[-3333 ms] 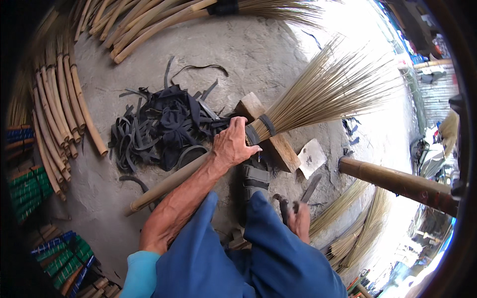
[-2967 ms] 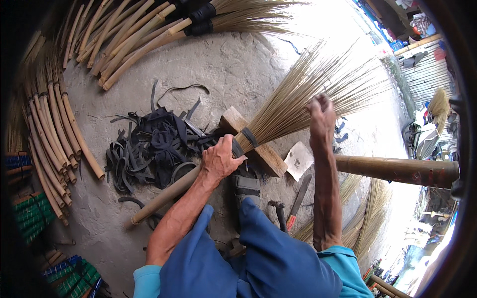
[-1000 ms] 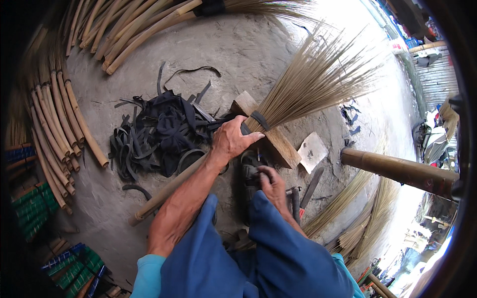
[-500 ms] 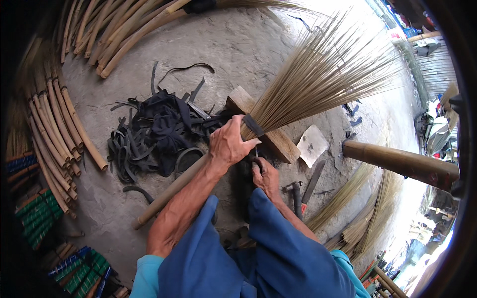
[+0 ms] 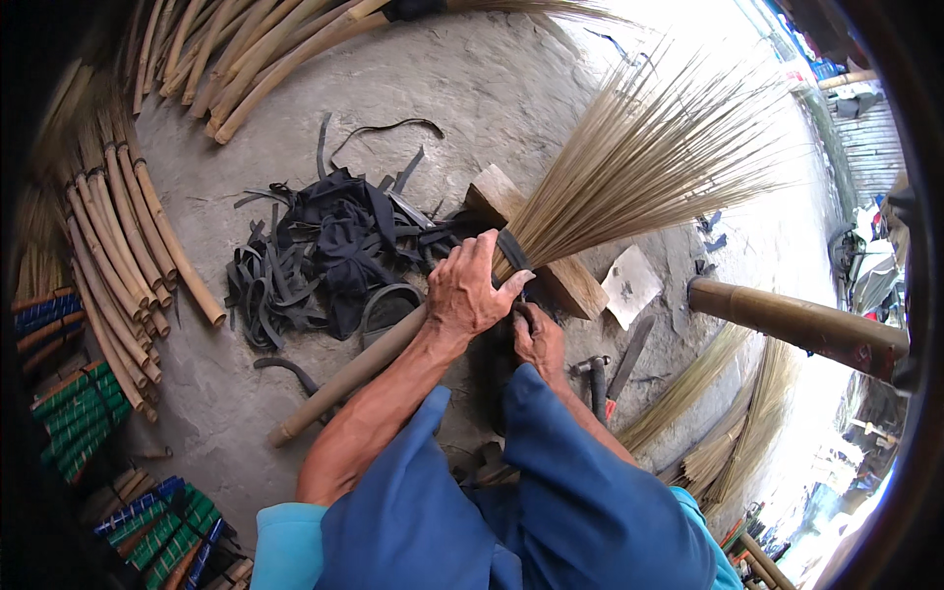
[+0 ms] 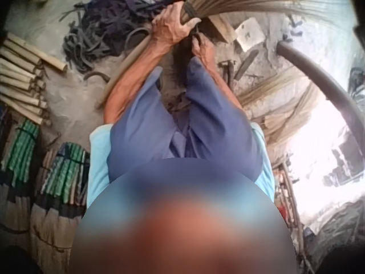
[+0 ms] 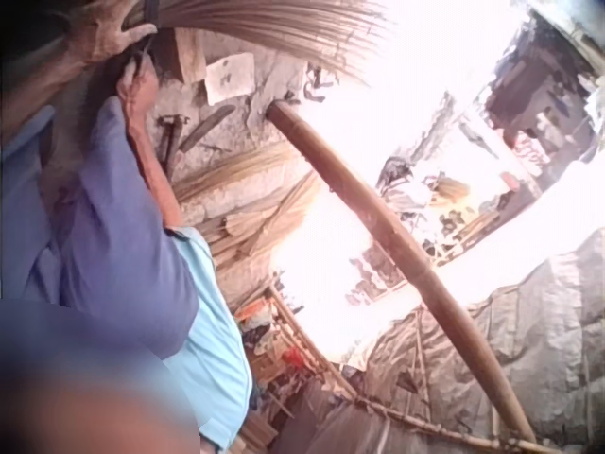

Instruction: The person wraps a black rubber strip around the base of a broom head, using a hammer to tighten it. They repeatedly wrap, hammer, and adjust the strip to secure the bristles to the handle.

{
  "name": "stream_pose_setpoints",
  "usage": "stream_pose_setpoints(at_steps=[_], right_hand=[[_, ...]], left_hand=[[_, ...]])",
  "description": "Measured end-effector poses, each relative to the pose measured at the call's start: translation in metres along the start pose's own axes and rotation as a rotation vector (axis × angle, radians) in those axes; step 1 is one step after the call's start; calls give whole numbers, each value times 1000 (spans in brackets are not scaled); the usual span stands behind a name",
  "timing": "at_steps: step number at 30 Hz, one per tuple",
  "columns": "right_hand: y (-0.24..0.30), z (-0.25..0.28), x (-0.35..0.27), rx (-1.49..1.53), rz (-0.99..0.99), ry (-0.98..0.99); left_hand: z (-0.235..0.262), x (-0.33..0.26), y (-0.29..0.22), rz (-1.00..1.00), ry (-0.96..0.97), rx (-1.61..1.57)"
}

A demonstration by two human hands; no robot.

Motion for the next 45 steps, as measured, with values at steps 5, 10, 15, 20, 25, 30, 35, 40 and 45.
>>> stream_pose_setpoints(at_steps=[5, 10, 15, 20, 25, 30, 35, 40, 45], right_hand=[[0, -1, 0, -80, 5, -42], [-5, -3, 0, -96, -19, -22], [-12, -11, 0, -5, 93, -86], [-38, -23, -1, 269, -86, 64], [-31, -14, -5, -97, 66, -52], [-15, -10, -5, -150, 102, -88], [-7, -6, -4, -211, 200, -118], [-8, -5, -5, -111, 73, -54], [-4, -3, -3, -85, -5, -5]], left_hand=[[-1, -2, -1, -13, -48, 48], [-1, -4, -1, -41, -99, 60], [0, -8, 4, -32, -131, 25], [-1, -9, 12, -14, -143, 26], [-2, -8, 16, 45, -64, 3], [6, -12, 15, -38, -115, -113], [42, -19, 53, 79, -448, -300], [65, -25, 118, 499, -488, 44], [54, -14, 129, 515, -265, 217]])
Point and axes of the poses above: each hand's wrist, its own x-axis towards the middle knuckle, its own z-axis out of the back of the hand, y = z × x, the point moved 5 cm from there along x, towards the middle knuckle, and after that the axes turned 6 degrees about -x, right-handed, at the moved point
